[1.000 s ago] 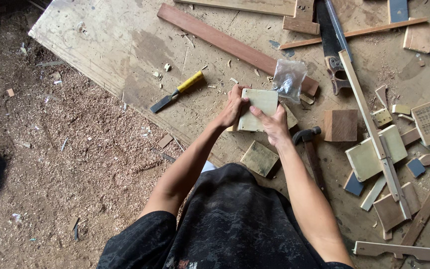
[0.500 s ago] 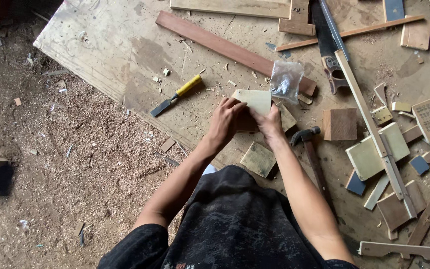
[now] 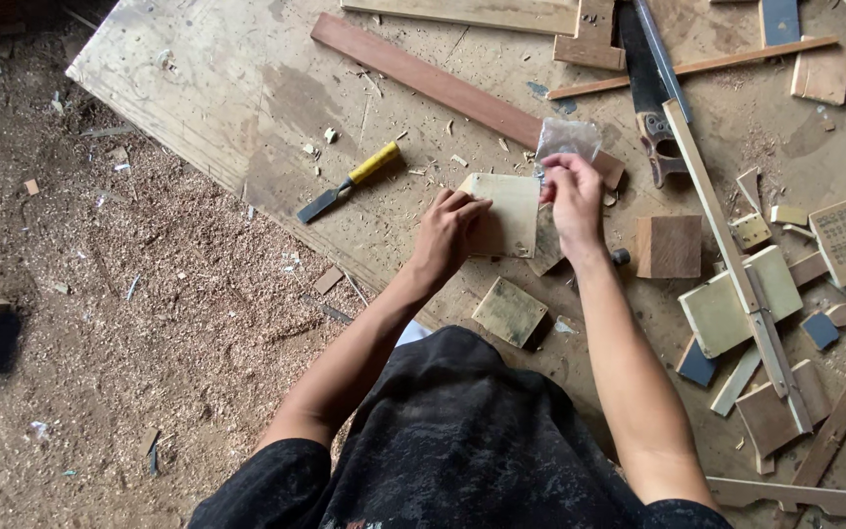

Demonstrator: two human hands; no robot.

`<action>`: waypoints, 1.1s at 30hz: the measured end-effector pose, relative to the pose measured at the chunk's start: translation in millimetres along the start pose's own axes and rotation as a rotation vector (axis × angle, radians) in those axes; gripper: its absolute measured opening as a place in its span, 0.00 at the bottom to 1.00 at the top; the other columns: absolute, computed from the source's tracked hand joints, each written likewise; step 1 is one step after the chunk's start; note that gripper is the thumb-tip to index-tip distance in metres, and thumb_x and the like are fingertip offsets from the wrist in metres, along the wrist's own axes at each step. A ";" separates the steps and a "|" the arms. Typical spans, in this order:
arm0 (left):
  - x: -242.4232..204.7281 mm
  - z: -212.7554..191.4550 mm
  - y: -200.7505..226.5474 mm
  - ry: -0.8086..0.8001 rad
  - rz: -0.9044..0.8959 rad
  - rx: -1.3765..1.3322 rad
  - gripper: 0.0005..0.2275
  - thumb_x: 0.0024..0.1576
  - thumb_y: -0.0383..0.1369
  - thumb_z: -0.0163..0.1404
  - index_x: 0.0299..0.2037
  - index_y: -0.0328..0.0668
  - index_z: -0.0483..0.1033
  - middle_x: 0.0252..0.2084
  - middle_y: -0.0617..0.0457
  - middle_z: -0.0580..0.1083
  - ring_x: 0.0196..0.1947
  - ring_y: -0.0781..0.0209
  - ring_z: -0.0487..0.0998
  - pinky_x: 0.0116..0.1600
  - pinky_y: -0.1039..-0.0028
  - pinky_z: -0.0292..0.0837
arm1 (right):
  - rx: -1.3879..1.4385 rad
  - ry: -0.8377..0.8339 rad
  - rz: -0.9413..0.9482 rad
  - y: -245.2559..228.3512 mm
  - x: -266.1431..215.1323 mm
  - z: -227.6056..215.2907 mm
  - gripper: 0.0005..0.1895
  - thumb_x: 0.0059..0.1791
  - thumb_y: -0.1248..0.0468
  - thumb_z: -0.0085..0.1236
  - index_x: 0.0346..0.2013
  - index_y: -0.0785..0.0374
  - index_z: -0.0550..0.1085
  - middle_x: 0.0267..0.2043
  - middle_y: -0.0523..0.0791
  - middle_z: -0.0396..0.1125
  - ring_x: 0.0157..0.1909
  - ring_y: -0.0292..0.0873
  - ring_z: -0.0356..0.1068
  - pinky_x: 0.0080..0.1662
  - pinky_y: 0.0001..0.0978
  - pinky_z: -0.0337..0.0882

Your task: The person assembles small wooden blocks by aligning them and tapping with a hammer. They then handle a longer wooden plank, aligning it with other pieces and tapping it into place. The person repeatedly picks up, aligns, and hammers wooden components on a cluttered workbench.

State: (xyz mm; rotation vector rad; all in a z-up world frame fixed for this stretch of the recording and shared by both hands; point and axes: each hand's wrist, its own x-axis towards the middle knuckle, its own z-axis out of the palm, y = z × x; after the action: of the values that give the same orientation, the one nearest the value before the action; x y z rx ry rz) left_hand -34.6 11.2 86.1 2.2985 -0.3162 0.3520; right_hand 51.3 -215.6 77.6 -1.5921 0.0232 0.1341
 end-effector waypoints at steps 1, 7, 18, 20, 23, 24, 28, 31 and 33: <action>1.6 0.7 -1.3 -0.007 -0.009 0.000 0.11 0.58 0.25 0.55 0.50 0.42 0.83 0.47 0.52 0.79 0.46 0.55 0.74 0.50 0.67 0.77 | 0.017 -0.054 -0.001 -7.8 -1.2 7.0 0.08 0.57 0.71 0.48 0.47 0.68 0.75 0.37 0.47 0.71 0.35 0.33 0.70 0.39 0.24 0.74; 4.2 6.9 -5.7 -0.105 -0.044 0.097 0.21 0.45 0.27 0.61 0.51 0.46 0.82 0.50 0.51 0.78 0.47 0.52 0.74 0.48 0.65 0.79 | -0.257 -0.196 -0.332 -35.3 1.4 52.3 0.06 0.56 0.66 0.57 0.44 0.63 0.80 0.43 0.48 0.76 0.41 0.38 0.75 0.45 0.29 0.79; 1.2 10.7 -12.6 -0.091 -0.014 0.048 0.24 0.41 0.30 0.65 0.52 0.49 0.81 0.47 0.55 0.77 0.47 0.55 0.73 0.48 0.68 0.79 | -0.663 -0.166 -0.670 -44.6 -2.2 63.4 0.03 0.51 0.68 0.67 0.39 0.62 0.81 0.39 0.46 0.77 0.42 0.44 0.75 0.46 0.37 0.75; 2.3 9.8 -12.6 -0.088 -0.002 0.038 0.25 0.39 0.32 0.66 0.52 0.48 0.81 0.46 0.55 0.77 0.47 0.55 0.72 0.48 0.68 0.79 | -0.662 -0.164 -0.636 -48.3 -3.8 65.2 0.04 0.50 0.68 0.68 0.39 0.64 0.82 0.38 0.47 0.77 0.42 0.45 0.75 0.45 0.37 0.75; 1.1 9.5 -11.4 -0.075 0.030 0.044 0.25 0.40 0.32 0.67 0.52 0.49 0.81 0.47 0.56 0.76 0.48 0.55 0.72 0.47 0.68 0.79 | -0.691 -0.151 -0.617 -48.1 -6.3 66.1 0.05 0.49 0.69 0.69 0.38 0.64 0.82 0.36 0.48 0.75 0.42 0.46 0.73 0.44 0.37 0.74; 1.8 9.4 -11.2 -0.088 -0.004 0.037 0.25 0.40 0.32 0.67 0.52 0.49 0.81 0.46 0.55 0.76 0.47 0.55 0.72 0.46 0.67 0.79 | -0.697 -0.157 -0.652 -47.7 -5.0 66.4 0.04 0.49 0.69 0.69 0.38 0.64 0.82 0.37 0.47 0.76 0.43 0.46 0.74 0.45 0.37 0.74; 1.7 10.2 -11.2 -0.072 -0.001 0.020 0.26 0.38 0.32 0.68 0.51 0.48 0.81 0.46 0.54 0.76 0.47 0.55 0.72 0.47 0.67 0.79 | -0.736 -0.203 -0.754 -40.7 -2.0 66.1 0.03 0.49 0.69 0.68 0.37 0.63 0.81 0.40 0.46 0.77 0.45 0.45 0.75 0.49 0.38 0.74; 0.6 11.2 -13.5 -0.088 -0.029 0.034 0.25 0.41 0.31 0.68 0.52 0.51 0.82 0.46 0.55 0.76 0.48 0.57 0.73 0.48 0.67 0.79 | -0.759 -0.213 -0.771 -32.4 -0.9 64.6 0.03 0.49 0.70 0.68 0.36 0.63 0.81 0.42 0.46 0.77 0.46 0.45 0.75 0.51 0.39 0.74; 0.6 11.8 -16.1 -0.066 0.023 0.073 0.26 0.37 0.32 0.68 0.50 0.49 0.81 0.47 0.55 0.77 0.47 0.56 0.72 0.49 0.66 0.79 | -0.777 -0.238 -0.774 -27.5 0.3 61.7 0.04 0.49 0.70 0.68 0.38 0.62 0.82 0.44 0.46 0.77 0.48 0.44 0.74 0.52 0.40 0.73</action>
State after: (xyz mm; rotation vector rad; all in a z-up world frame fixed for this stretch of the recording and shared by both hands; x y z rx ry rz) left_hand -26.9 13.2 67.8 2.3833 -0.3688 0.3041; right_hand 49.9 -153.2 103.6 -2.2230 -0.9175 -0.3127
